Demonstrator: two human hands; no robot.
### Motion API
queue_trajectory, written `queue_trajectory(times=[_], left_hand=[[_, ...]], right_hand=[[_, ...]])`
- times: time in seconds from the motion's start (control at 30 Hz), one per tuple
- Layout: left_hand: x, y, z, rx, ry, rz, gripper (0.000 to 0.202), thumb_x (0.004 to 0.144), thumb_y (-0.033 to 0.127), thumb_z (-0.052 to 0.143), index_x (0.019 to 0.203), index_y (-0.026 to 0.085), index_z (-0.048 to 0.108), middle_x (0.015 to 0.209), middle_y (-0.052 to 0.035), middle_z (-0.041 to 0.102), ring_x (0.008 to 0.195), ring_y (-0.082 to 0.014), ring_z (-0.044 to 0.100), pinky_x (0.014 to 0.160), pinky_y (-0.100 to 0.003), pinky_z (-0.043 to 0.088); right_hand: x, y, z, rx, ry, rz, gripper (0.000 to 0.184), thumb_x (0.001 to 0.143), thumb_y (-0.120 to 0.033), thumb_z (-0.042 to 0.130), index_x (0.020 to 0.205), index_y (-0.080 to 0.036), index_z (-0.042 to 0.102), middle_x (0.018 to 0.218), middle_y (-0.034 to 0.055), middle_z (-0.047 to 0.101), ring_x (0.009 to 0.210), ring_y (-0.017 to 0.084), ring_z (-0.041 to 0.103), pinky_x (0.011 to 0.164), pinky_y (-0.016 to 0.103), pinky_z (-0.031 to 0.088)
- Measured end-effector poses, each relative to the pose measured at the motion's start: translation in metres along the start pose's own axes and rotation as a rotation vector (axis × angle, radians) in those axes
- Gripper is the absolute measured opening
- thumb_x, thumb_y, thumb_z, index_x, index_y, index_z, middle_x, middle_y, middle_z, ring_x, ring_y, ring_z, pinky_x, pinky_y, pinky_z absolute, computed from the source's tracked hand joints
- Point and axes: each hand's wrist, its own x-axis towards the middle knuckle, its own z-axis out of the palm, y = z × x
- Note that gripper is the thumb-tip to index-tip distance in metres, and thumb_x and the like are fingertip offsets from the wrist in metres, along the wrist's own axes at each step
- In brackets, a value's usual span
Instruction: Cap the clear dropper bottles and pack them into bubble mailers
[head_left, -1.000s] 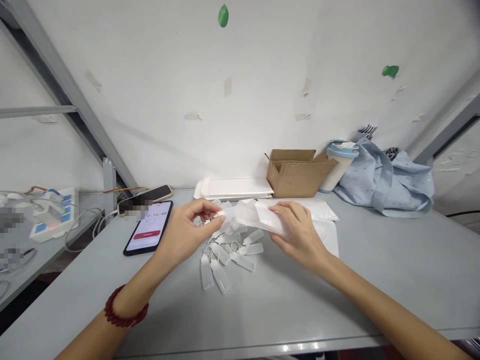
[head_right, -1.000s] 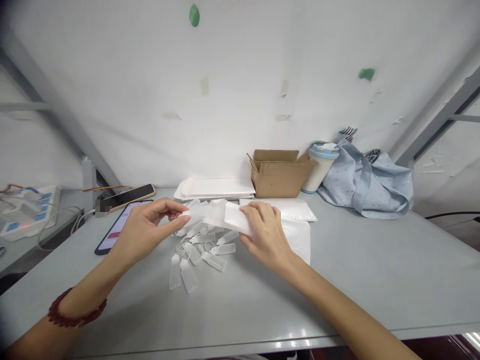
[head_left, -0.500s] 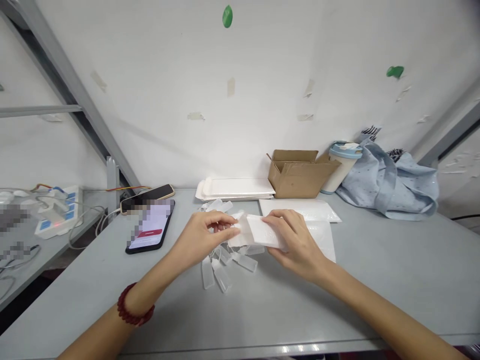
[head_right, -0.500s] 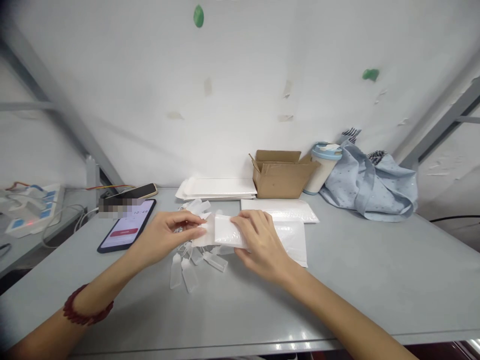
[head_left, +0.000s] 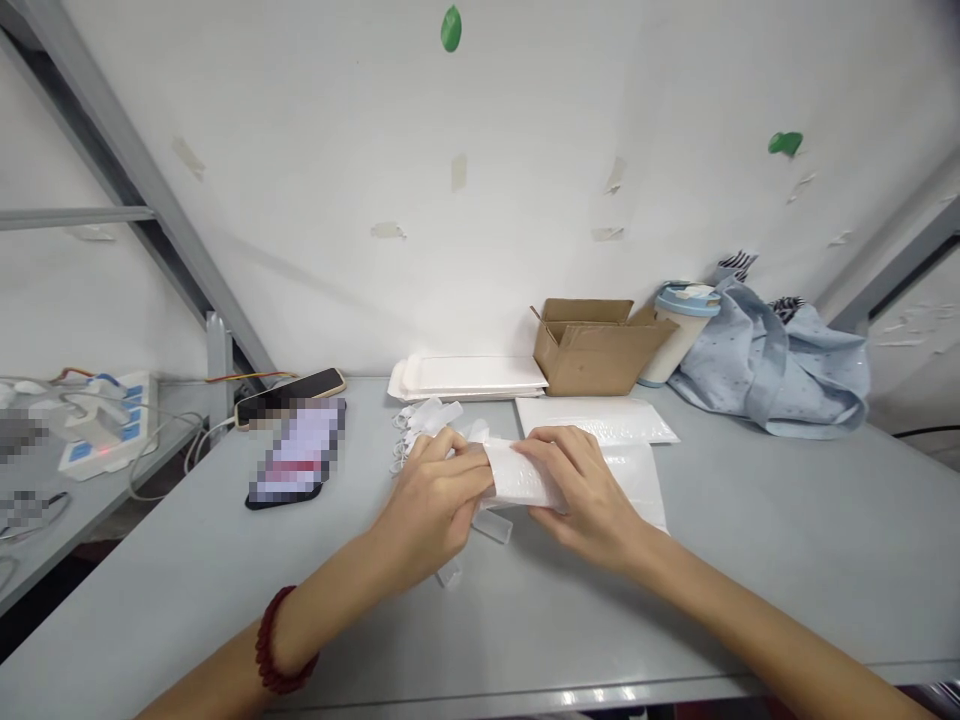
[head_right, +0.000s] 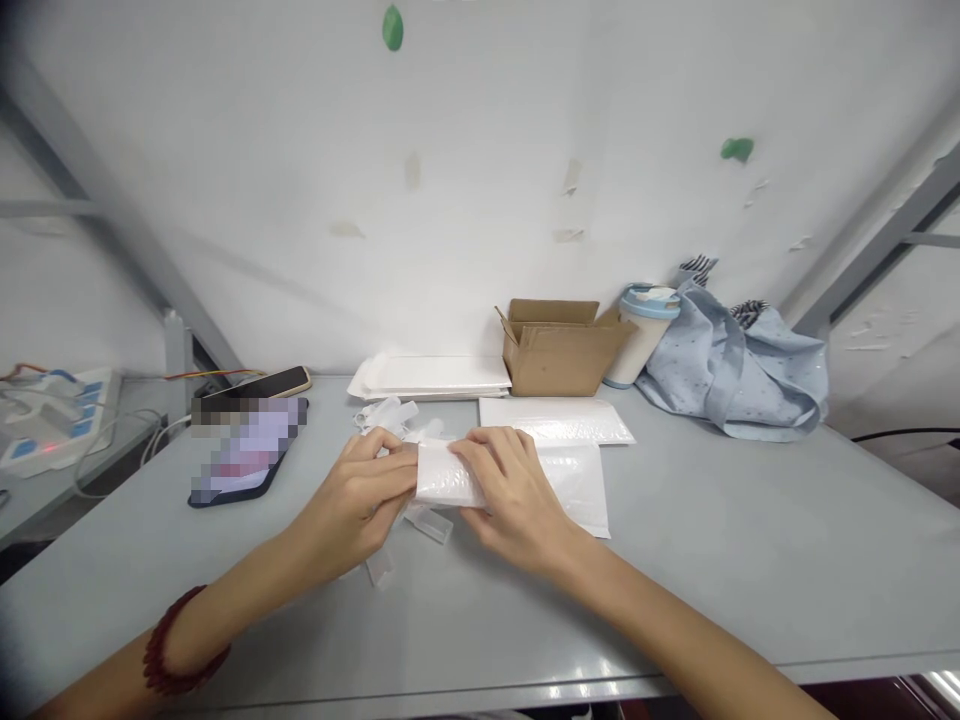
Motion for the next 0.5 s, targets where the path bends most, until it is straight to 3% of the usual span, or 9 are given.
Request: queue_trajectory(times=[0.07, 0.13, 0.2, 0.27, 0.37, 0.5], left_hand=[[0.0, 0.0, -0.002, -0.076, 0.095, 0.015, 0.029, 0.082, 0.0, 0.041, 0.08, 0.019, 0.063, 0.08, -0.0028, 0.067, 0.08, -0.02, 0.048, 0.071, -0.034, 0.037], [0.001, -0.001, -0.007, -0.166, 0.269, -0.015, 0.024, 0.083, 0.005, 0.046, 0.089, 0.02, 0.064, 0.084, -0.0032, 0.068, 0.081, -0.0192, 0.051, 0.074, -0.033, 0.04], [0.003, -0.002, -0.014, -0.21, 0.418, -0.143, 0.017, 0.083, 0.011, 0.052, 0.092, 0.02, 0.063, 0.088, -0.004, 0.068, 0.083, -0.0193, 0.053, 0.075, -0.032, 0.042], [0.005, -0.004, -0.021, -0.258, 0.449, -0.339, 0.016, 0.08, 0.017, 0.057, 0.095, 0.021, 0.06, 0.097, -0.0046, 0.066, 0.089, -0.0201, 0.054, 0.075, -0.032, 0.043], [0.008, -0.009, -0.027, -0.546, 0.303, -0.558, 0.034, 0.074, 0.025, 0.064, 0.107, 0.02, 0.055, 0.11, -0.0068, 0.062, 0.097, -0.0212, 0.056, 0.075, -0.031, 0.046], [0.009, -0.011, -0.021, -1.076, -0.13, -0.689, 0.038, 0.07, 0.027, 0.066, 0.105, 0.018, 0.058, 0.102, -0.008, 0.065, 0.088, -0.0208, 0.063, 0.069, -0.029, 0.049]], right_hand=[[0.0, 0.002, 0.0, -0.005, 0.003, 0.002, 0.052, 0.068, -0.007, 0.051, 0.118, -0.019, 0.041, 0.107, 0.0122, 0.05, 0.099, 0.027, 0.049, 0.082, 0.043, 0.041], [0.0, 0.005, -0.001, -0.008, 0.012, 0.014, 0.052, 0.07, -0.009, 0.052, 0.12, -0.02, 0.04, 0.107, 0.0121, 0.049, 0.1, 0.027, 0.048, 0.082, 0.044, 0.041], [0.0, 0.007, -0.002, -0.01, 0.028, 0.034, 0.052, 0.071, -0.009, 0.053, 0.12, -0.02, 0.04, 0.108, 0.0119, 0.048, 0.1, 0.027, 0.047, 0.083, 0.044, 0.041], [-0.001, 0.009, -0.003, -0.008, 0.039, 0.048, 0.052, 0.071, -0.01, 0.054, 0.121, -0.02, 0.04, 0.109, 0.0121, 0.047, 0.101, 0.027, 0.047, 0.084, 0.044, 0.04], [-0.001, 0.008, -0.005, 0.009, 0.036, 0.031, 0.053, 0.071, -0.013, 0.054, 0.122, -0.019, 0.039, 0.11, 0.0125, 0.046, 0.102, 0.028, 0.046, 0.085, 0.044, 0.039], [0.0, 0.003, -0.007, 0.034, 0.002, -0.037, 0.056, 0.069, -0.015, 0.052, 0.124, -0.019, 0.037, 0.11, 0.013, 0.046, 0.102, 0.029, 0.046, 0.084, 0.045, 0.038]])
